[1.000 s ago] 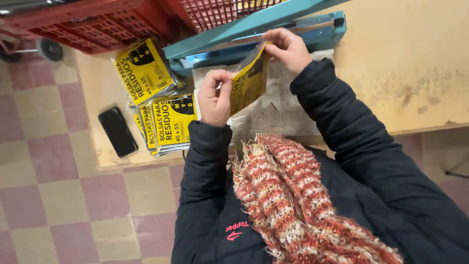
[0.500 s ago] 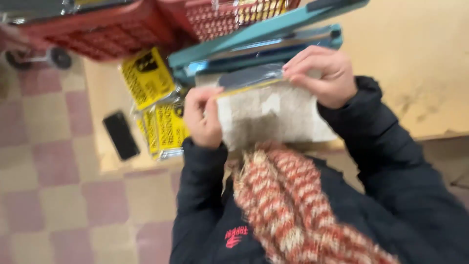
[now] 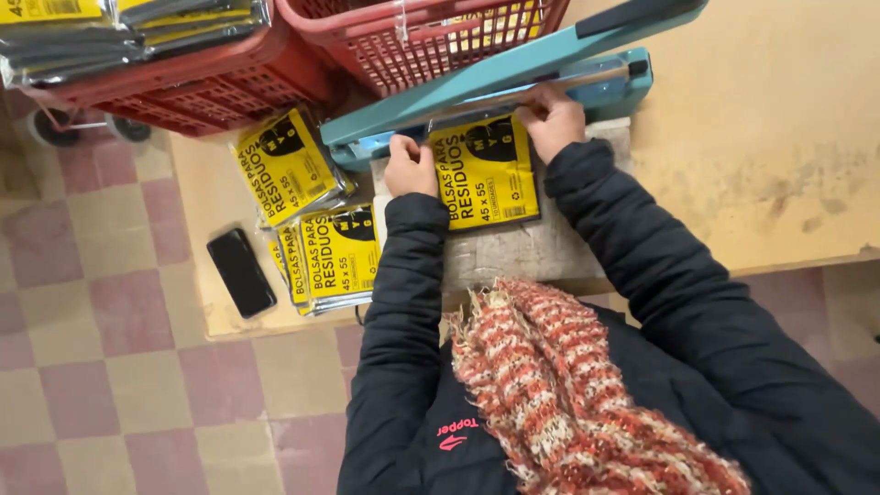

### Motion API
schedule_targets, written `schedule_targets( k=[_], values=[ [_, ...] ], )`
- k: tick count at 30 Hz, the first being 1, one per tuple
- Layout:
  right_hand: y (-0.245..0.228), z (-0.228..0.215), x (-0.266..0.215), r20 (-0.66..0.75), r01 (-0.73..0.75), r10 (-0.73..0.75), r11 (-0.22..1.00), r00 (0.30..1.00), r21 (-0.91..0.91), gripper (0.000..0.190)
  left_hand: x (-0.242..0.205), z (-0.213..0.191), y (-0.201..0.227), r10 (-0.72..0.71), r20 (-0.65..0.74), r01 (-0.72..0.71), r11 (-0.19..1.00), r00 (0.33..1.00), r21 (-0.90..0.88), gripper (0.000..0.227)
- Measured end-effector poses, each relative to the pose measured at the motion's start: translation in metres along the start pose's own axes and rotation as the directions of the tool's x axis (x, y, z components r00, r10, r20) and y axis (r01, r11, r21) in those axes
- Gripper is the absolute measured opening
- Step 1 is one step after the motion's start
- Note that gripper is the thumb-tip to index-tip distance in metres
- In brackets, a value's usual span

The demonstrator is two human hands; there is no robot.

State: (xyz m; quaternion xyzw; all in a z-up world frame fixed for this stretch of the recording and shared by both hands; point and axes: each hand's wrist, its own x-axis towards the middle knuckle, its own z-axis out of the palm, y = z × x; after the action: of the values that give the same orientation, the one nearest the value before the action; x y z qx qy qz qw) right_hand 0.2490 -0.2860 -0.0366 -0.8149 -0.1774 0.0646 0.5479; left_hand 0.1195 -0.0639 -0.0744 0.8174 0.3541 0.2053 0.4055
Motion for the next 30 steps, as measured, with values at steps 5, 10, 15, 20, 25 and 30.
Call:
schedule_targets(
  k=[5, 10, 15, 20, 25, 30],
  values=[
    [-0.009, 0.006, 0.007, -0.110, 0.102, -0.121, 0.981, 0.987, -0.164, 0.017, 0.011, 0.007, 0.016, 0.056, -0.042, -0.047, 0.982, 0.998, 0.181, 0.023],
    [-0.006, 0.002, 0.010, -0.115, 0.098, -0.143, 0.939, 0.983, -0.329, 0.017, 0.008, -0.004, 0.035, 0.092, -0.015, -0.086, 0.968, 0.996, 0.237, 0.029],
    [-0.063, -0.020, 0.002, -0.095, 0.219, -0.289, 0.869, 0.953, -0.444, 0.022, 0.008, -0.004, 0.032, 0.000, -0.017, 0.005, 0.965, 1.000, 0.264, 0.026],
    [-0.155, -0.041, 0.050, 0.301, 0.729, -0.688, 0.492, 0.661, -0.476, 0.013, 0.002, -0.001, 0.020, 0.042, -0.041, -0.029, 0.960, 0.998, 0.278, 0.026],
    [-0.102, -0.008, 0.102, 0.589, 0.665, -0.323, 0.470, 0.741, -0.580, 0.031, 0.005, -0.003, 0.031, 0.044, -0.045, -0.031, 0.966, 0.998, 0.256, 0.026],
    [-0.027, 0.009, 0.103, 0.572, 0.500, -0.120, 0.650, 0.811, -0.573, 0.038, 0.003, -0.005, 0.036, 0.020, -0.046, -0.006, 0.961, 0.999, 0.275, 0.020]
  ],
)
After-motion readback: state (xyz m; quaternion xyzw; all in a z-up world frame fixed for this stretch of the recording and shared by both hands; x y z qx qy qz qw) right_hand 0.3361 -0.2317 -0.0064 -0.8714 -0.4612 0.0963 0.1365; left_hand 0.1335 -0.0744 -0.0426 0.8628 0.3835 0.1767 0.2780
